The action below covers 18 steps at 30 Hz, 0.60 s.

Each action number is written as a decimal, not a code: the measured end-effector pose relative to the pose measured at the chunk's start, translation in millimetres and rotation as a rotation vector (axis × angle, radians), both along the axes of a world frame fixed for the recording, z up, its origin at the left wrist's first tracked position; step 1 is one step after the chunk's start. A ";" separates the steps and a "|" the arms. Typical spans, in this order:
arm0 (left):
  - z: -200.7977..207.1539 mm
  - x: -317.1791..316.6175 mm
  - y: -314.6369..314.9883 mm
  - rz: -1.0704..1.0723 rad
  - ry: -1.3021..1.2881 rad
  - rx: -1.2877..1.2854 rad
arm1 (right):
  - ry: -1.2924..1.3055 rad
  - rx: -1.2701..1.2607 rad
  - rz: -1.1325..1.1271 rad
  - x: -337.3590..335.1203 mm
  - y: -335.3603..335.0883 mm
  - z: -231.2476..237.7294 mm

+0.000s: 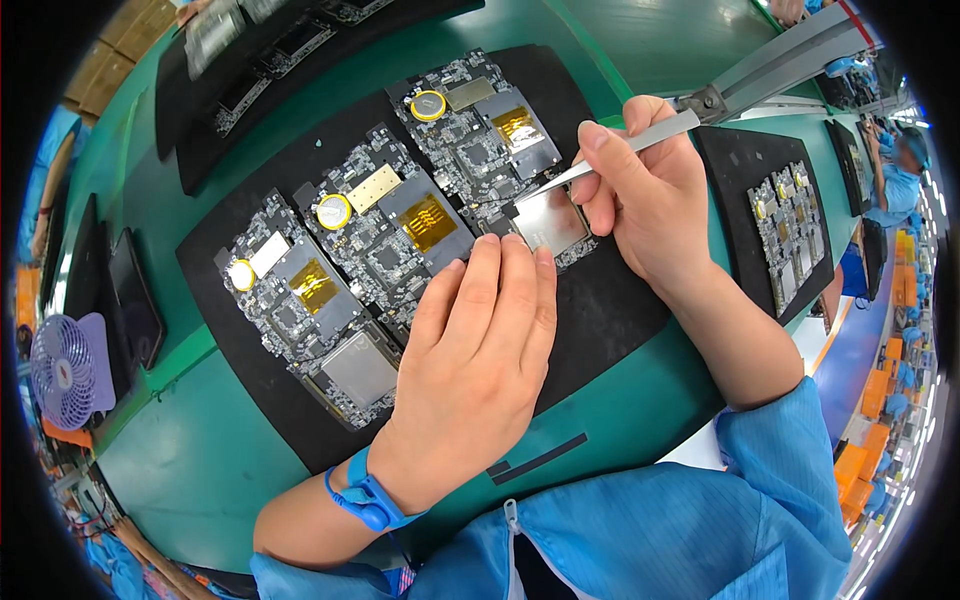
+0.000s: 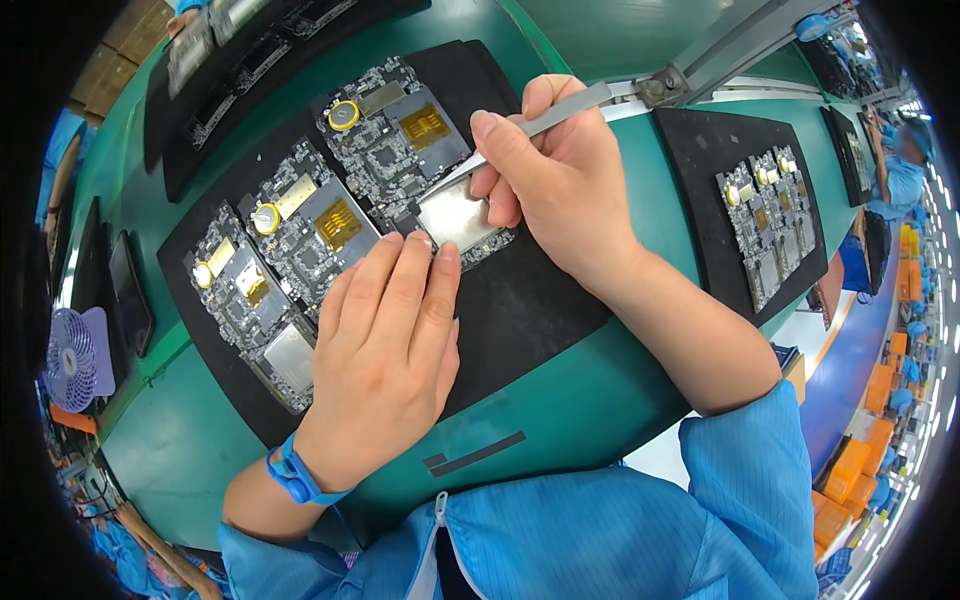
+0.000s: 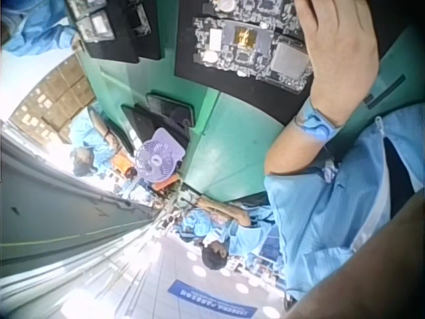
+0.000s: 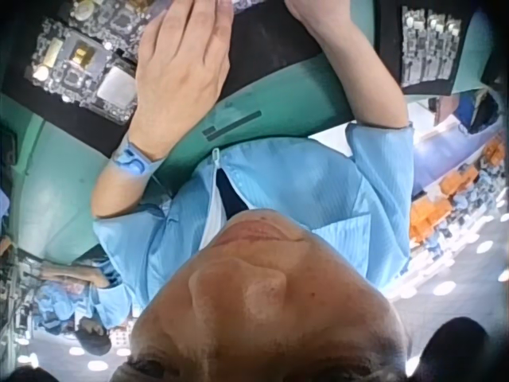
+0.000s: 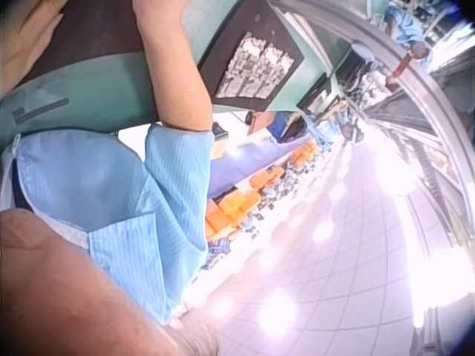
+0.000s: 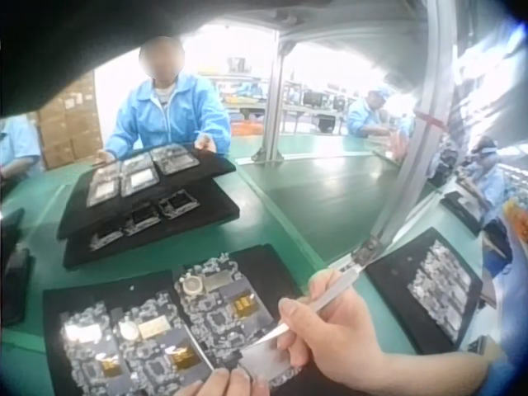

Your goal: The person uses tweezers to pick up small, rectangular components from a green workbench and places them onto specific areas of circuit boards. The person handles multiple boards, moving them into position and applying the components with precision.

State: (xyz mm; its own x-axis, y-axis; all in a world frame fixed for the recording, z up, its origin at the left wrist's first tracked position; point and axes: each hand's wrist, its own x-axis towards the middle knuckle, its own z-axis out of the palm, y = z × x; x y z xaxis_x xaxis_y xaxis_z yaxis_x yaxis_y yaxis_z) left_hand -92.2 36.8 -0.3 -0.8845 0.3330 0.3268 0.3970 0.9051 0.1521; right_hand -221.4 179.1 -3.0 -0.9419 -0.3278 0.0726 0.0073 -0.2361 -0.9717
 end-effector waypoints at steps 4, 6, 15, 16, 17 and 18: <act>0.9 0.8 0.7 0.008 -0.009 -0.002 | 0.007 0.021 0.005 0.1 1.3 -0.3; 1.3 1.1 0.5 0.009 -0.013 -0.002 | 0.007 0.009 0.008 0.4 1.2 -0.3; -0.3 0.6 1.2 0.013 0.010 -0.004 | 0.015 -0.013 0.018 0.5 1.2 -1.5; -1.0 0.0 0.9 0.012 0.026 -0.013 | 0.017 -0.016 0.018 0.4 0.8 -1.8; -1.4 -0.4 0.7 0.011 0.044 -0.020 | 0.018 -0.019 0.018 0.4 0.5 -2.1; -1.4 -0.4 0.8 0.012 0.044 -0.016 | 0.016 -0.022 0.013 0.6 0.5 -2.3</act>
State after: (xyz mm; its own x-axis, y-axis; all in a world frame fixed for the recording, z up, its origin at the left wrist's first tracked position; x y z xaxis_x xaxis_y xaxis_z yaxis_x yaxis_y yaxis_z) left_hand -92.6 37.6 -1.7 -0.8733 0.3281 0.3601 0.3923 0.9119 0.1207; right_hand -220.8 179.6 -5.3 -0.9363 -0.3379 0.0954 -0.0055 -0.2575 -0.9663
